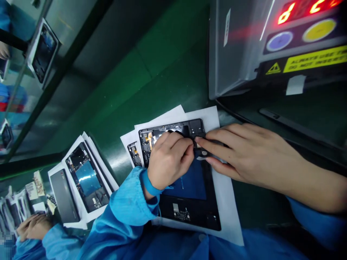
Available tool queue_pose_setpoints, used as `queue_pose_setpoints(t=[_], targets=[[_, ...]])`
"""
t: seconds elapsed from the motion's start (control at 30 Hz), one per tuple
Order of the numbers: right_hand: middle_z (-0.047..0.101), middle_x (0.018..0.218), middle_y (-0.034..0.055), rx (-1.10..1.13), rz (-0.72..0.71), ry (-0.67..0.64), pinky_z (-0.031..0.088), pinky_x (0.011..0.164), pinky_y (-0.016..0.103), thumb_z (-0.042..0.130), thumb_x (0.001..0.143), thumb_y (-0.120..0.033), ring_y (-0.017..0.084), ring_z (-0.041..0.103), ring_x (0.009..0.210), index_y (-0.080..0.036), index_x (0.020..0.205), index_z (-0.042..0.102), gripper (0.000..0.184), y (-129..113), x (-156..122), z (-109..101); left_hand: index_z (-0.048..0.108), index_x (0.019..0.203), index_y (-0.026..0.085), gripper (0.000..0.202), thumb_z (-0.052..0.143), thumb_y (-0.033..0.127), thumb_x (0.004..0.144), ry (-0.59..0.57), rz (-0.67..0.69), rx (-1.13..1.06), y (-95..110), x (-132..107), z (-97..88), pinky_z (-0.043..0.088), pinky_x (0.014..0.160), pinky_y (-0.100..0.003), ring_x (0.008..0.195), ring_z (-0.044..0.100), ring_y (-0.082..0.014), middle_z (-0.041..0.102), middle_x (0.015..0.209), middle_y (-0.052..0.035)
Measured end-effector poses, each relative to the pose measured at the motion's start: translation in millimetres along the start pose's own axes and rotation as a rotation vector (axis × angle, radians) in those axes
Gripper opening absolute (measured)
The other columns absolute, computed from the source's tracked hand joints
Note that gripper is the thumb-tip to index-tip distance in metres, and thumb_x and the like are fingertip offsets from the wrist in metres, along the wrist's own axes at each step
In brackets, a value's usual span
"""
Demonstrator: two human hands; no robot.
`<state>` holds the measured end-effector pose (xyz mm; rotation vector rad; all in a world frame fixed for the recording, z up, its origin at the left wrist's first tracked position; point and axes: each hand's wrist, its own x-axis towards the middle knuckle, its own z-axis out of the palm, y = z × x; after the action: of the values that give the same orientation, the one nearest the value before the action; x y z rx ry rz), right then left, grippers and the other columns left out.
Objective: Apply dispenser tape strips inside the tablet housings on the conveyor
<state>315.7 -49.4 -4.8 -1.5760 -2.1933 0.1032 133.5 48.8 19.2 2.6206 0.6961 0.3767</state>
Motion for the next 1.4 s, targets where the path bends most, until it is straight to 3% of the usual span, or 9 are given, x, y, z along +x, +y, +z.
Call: queue_pose_setpoints(t=[0.3, 1.07, 1.4], targets=[[0.066, 0.096, 0.0072, 0.038, -0.004, -0.026, 0.038, 0.069, 0.036, 0.052, 0.094, -0.031, 0.024, 0.056, 0.083, -0.015, 0.116, 0.064, 0.030, 0.2, 0.0, -0.2, 0.066, 0.087, 0.016, 0.012, 0.056, 0.018, 0.092, -0.018, -0.053, -0.106, -4.1, -0.3, 0.0, 0.049, 0.071, -0.028, 0.076, 0.057, -0.0153, 0.066, 0.079, -0.0028], [0.065, 0.089, 0.0068, 0.063, -0.054, 0.036, 0.039, 0.066, 0.035, 0.057, 0.092, -0.027, 0.020, 0.055, 0.077, -0.012, 0.113, 0.065, 0.027, -4.1, -1.5, 1.9, 0.066, 0.082, 0.016, 0.018, 0.053, 0.021, 0.094, -0.036, -0.053, -0.068, -3.9, -1.4, -1.1, 0.047, 0.069, -0.027, 0.072, 0.056, -0.0148, 0.063, 0.075, -0.0027], [0.064, 0.090, 0.0060, 0.124, -0.005, 0.011, 0.040, 0.068, 0.035, 0.056, 0.092, -0.028, 0.020, 0.056, 0.079, -0.015, 0.114, 0.065, 0.027, -5.0, -2.4, 3.4, 0.065, 0.083, 0.017, 0.020, 0.050, 0.022, 0.095, -0.054, -0.037, -0.037, -4.3, -2.4, -0.4, 0.048, 0.069, -0.028, 0.072, 0.056, -0.0150, 0.063, 0.076, -0.0025]])
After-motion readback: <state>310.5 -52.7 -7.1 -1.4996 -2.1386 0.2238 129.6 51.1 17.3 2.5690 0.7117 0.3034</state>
